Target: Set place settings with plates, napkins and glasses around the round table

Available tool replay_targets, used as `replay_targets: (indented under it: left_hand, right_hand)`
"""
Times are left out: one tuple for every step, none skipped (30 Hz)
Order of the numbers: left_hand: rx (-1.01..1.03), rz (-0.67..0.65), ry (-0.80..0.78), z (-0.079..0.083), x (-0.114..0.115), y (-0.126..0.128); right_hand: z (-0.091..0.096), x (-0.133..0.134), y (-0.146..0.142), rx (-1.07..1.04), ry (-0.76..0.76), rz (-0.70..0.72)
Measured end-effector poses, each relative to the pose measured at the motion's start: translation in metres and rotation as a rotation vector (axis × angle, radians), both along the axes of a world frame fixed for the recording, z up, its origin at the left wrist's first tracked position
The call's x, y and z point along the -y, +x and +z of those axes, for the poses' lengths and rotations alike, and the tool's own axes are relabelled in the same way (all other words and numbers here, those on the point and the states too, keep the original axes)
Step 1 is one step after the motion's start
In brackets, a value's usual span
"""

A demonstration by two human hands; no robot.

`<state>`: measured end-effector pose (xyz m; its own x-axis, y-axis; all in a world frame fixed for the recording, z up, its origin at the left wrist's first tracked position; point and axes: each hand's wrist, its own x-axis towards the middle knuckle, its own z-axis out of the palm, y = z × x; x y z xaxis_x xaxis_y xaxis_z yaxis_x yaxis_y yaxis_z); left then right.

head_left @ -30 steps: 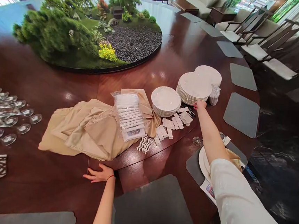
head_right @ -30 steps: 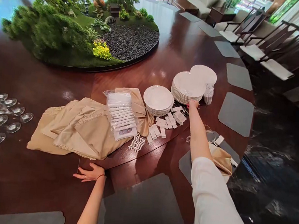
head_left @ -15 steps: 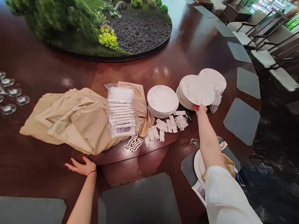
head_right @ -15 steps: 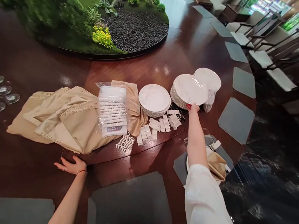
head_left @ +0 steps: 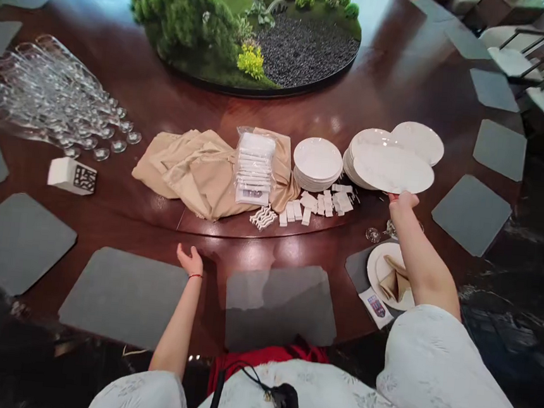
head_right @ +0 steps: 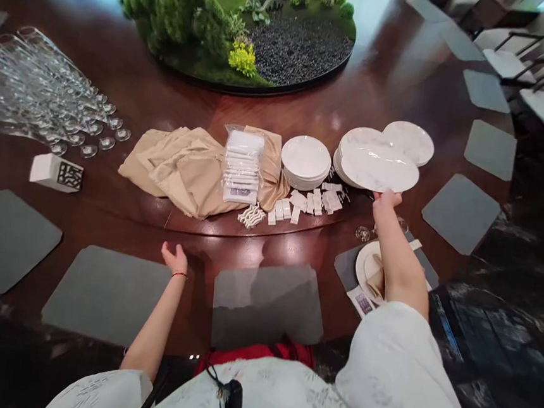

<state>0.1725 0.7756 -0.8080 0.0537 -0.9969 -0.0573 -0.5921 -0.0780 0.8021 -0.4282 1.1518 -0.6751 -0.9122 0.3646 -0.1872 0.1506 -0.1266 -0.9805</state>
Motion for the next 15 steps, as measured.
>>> replay_targets:
  left_hand:
    - [-0.032,-0.023,0.012,0.001,-0.022,0.008]
    - [-0.061,-0.051,0.025,0.002,-0.045,0.014]
    - [-0.087,-0.09,0.041,0.003,-0.068,0.019]
    - [-0.114,-0.137,0.068,0.004,-0.09,0.022]
    - [-0.15,-0.192,0.106,0.006,-0.11,0.024]
    - [-0.199,-0.264,0.154,0.009,-0.128,0.024]
    - [-0.26,-0.354,0.212,0.012,-0.145,0.022]
    - [-0.327,-0.449,0.269,0.016,-0.159,0.019]
    - [-0.39,-0.544,0.307,0.019,-0.172,0.014]
    - [-0.445,-0.622,0.348,0.02,-0.183,0.009]
    - [-0.497,-0.675,0.399,0.02,-0.193,0.005]
    - [-0.544,-0.704,0.465,0.018,-0.201,0.001]
    - [-0.569,-0.708,0.528,0.014,-0.208,-0.001]
    - [-0.571,-0.7,0.571,0.009,-0.214,0.0]
    - [-0.555,-0.678,0.593,0.002,-0.218,0.003]
  right_hand:
    - [0.008,-0.012,0.02,-0.007,-0.01,-0.034]
    - [0.016,-0.026,0.042,-0.028,-0.012,-0.037]
    - [0.022,-0.041,0.066,-0.062,-0.003,-0.003]
    - [0.027,-0.058,0.091,-0.098,0.008,0.051]
    - [0.031,-0.075,0.117,-0.126,0.017,0.11]
    - [0.032,-0.091,0.144,-0.143,0.024,0.179]
    - [0.031,-0.105,0.173,-0.144,0.033,0.248]
    - [0.028,-0.115,0.202,-0.122,0.05,0.312]
    - [0.023,-0.121,0.232,-0.081,0.069,0.374]
    - [0.015,-0.124,0.262,-0.026,0.091,0.434]
    - [0.005,-0.123,0.292,0.035,0.113,0.493]
    - [-0.007,-0.119,0.321,0.098,0.132,0.554]
    - [-0.02,-0.113,0.349,0.163,0.15,0.617]
    - [-0.035,-0.107,0.375,0.227,0.168,0.679]
    - [-0.049,-0.1,0.398,0.293,0.186,0.742]
